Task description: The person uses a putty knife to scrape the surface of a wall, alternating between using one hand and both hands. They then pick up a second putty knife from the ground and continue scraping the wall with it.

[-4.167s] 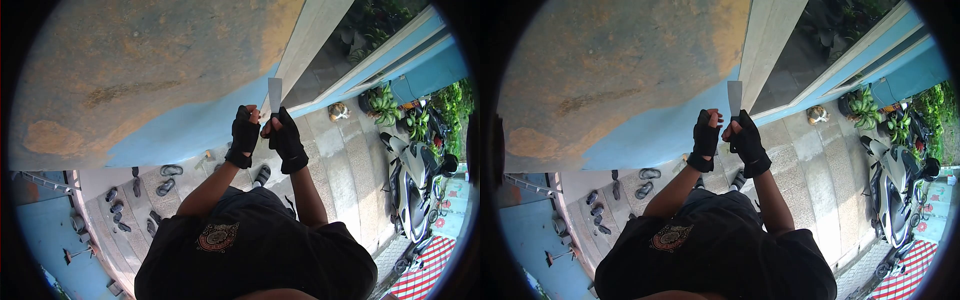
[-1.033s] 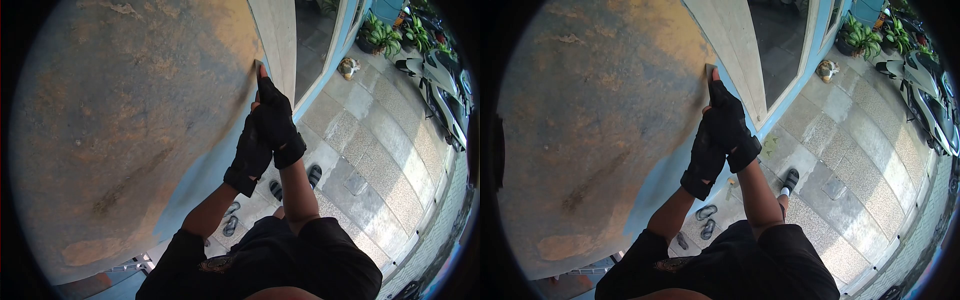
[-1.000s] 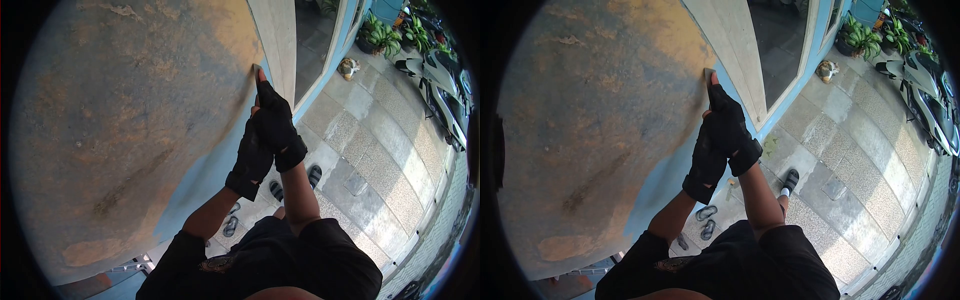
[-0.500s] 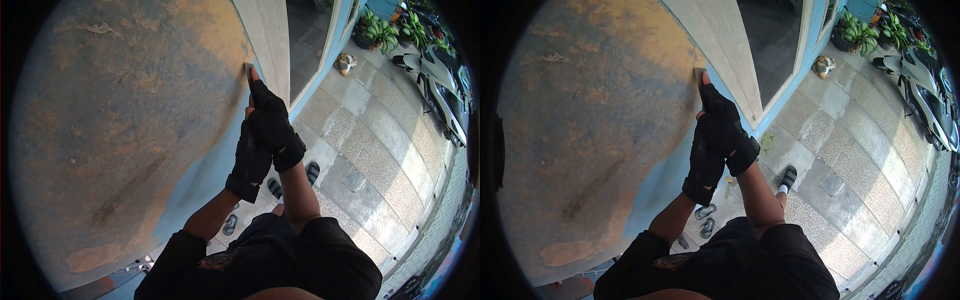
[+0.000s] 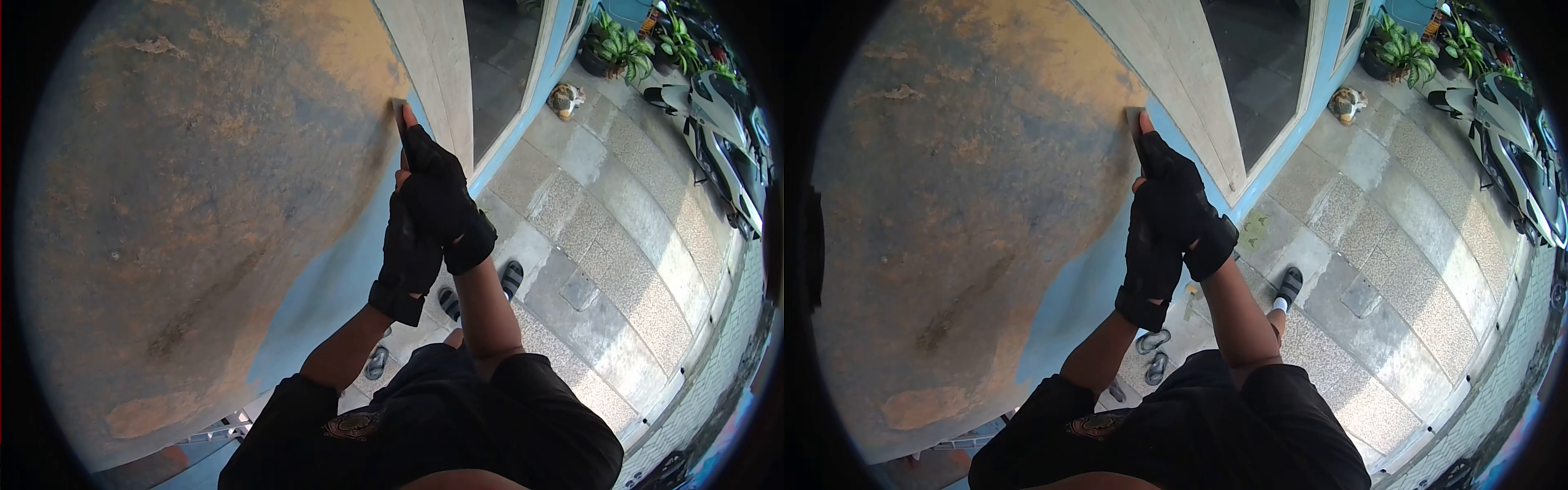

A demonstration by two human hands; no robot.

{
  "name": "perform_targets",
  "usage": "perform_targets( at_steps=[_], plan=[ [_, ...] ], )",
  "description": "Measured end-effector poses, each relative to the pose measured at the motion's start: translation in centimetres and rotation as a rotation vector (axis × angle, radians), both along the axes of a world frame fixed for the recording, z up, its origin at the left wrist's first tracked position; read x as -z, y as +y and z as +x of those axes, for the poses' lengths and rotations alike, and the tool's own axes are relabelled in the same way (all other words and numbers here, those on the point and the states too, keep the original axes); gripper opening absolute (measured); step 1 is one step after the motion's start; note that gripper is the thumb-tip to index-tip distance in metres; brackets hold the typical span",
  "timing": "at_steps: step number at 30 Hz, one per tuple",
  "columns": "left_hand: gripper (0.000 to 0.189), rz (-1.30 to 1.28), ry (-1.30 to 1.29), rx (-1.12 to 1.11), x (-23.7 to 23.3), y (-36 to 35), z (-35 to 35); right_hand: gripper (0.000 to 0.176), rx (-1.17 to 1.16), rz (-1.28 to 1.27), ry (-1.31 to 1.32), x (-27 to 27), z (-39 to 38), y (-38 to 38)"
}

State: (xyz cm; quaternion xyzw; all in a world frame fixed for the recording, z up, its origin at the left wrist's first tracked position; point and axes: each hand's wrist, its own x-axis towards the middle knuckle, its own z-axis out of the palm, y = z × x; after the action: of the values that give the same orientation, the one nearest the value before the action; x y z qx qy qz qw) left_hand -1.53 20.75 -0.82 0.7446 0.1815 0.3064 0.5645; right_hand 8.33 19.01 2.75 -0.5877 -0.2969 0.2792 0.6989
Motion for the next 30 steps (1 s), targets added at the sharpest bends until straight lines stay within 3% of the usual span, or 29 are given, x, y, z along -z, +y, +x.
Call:
perform_targets(
  at_steps=[2,3,5,9,11,12,14,16,18,21,23,24,27,30],
  plan=[
    [0.049,-0.682,-0.282,0.063,-0.1,-0.7,0.0,0.089,-0.009,0.004,-0.061,2.0,-0.3,0.1],
    [0.049,-0.675,-0.285,0.068,0.0,-0.2,0.0,0.089,-0.017,0.012,-0.131,1.5,-0.2,0.2],
    [0.049,-0.127,-0.065,0.034,0.8,0.6,-0.5,0.088,0.04,-0.012,-0.151,0.7,-0.3,0.4],
    [0.048,-0.062,-0.018,0.014,-0.3,0.4,0.3,0.087,0.062,0.016,-0.153,0.9,0.0,0.4],
    [0.046,-0.962,-0.429,0.071,-1.2,-0.5,0.4,0.086,0.052,-0.003,-0.134,1.4,-0.1,0.7],
    [0.046,-0.964,-0.425,0.072,-0.9,0.1,0.5,0.086,0.042,-0.03,-0.109,1.6,-0.2,0.7],
    [0.045,-0.258,-0.054,0.088,0.2,1.6,0.3,0.086,0.054,-0.01,-0.034,0.9,0.4,1.2],
    [0.045,-0.247,-0.087,0.059,0.3,0.8,0.6,0.086,0.057,0.02,0.026,0.7,0.6,1.0],
    [0.045,-0.228,-0.118,0.039,0.3,0.5,0.6,0.085,0.047,-0.046,-0.182,1.2,0.4,0.2],
    [0.046,-0.121,0.002,-0.034,0.4,0.5,0.3,0.084,0.091,0.045,-0.223,1.3,0.4,0.6],
    [0.047,-0.017,0.065,0.017,-0.4,0.9,0.8,0.084,0.045,-0.005,-0.108,0.6,0.9,0.4],
    [0.047,-0.018,0.068,0.013,-0.1,0.5,0.6,0.085,0.007,-0.047,0.006,0.2,1.0,0.2],
    [0.047,-0.114,-0.006,-0.016,1.0,0.1,0.8,0.085,-0.019,-0.041,-0.121,1.3,0.6,-0.2],
    [0.047,-0.267,-0.114,0.044,1.4,0.2,1.0,0.084,0.052,-0.009,-0.067,0.9,0.5,0.4]
  ],
)
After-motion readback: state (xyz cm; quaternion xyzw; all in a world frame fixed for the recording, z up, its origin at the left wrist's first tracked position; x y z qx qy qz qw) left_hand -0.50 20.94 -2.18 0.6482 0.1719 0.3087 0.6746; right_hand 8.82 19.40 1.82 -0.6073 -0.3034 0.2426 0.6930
